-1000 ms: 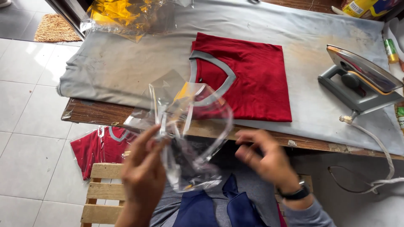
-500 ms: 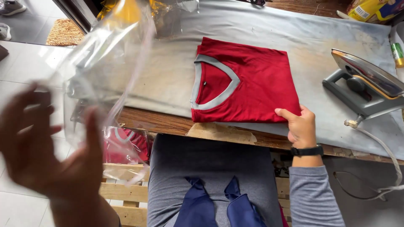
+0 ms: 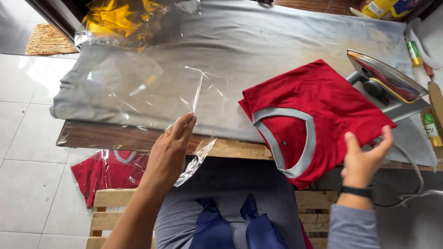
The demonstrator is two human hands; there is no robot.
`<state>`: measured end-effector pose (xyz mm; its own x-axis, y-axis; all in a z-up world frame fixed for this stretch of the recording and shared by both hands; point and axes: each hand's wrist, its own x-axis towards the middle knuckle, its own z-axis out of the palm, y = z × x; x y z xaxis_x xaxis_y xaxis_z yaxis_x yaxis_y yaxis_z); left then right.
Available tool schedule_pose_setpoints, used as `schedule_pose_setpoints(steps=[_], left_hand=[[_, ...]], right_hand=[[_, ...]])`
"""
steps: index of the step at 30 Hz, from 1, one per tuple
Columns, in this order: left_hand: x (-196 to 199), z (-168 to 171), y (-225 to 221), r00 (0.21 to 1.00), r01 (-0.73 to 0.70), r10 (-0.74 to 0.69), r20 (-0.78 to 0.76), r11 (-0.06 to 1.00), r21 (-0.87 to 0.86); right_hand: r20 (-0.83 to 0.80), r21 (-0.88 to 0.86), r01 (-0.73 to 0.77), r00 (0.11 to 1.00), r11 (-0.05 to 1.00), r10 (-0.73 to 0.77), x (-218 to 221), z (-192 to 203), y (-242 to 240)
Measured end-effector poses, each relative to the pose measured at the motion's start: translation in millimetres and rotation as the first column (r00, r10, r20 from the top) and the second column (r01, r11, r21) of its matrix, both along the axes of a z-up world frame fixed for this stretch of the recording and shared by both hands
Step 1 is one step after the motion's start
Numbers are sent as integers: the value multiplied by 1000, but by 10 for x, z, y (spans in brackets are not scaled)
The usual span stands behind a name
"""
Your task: Ironing a red shirt, folding it neatly, and placing it into a plastic packaging bag.
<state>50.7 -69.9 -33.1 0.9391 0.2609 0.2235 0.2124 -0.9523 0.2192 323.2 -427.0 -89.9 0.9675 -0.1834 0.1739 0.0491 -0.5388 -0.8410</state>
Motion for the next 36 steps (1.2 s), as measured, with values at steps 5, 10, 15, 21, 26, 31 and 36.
schedule_pose_setpoints(steps=[5,10,15,21,26,31,36], left_hand=[[150,-229,5,998,-9,11,-57,999,38],[190,-197,-80,991,46,-55,-118,996,-76],[87,-104,-118,984,67,-105,-147,967,-244],[166,-294,-217,979,52,-99,-179,967,-249],[226,-207,-380,984,-47,7,-180,974,-220],[36,-414,-380,999,-28,20,-47,986,-167],[-49,-319,-469,994,-104,101,36,992,75]], right_hand=[[52,129,-100,994,987,94,-533,-40,366],[-138,-38,-321,940,946,313,-270,376,115],[-472,-639,-502,854,583,217,284,961,-218],[-267,-916,-351,895,196,357,216,736,587],[-266,-949,-301,926,97,268,48,82,1260],[-283,-924,-338,919,177,276,51,54,923],[-349,-870,-407,907,279,237,186,265,489]])
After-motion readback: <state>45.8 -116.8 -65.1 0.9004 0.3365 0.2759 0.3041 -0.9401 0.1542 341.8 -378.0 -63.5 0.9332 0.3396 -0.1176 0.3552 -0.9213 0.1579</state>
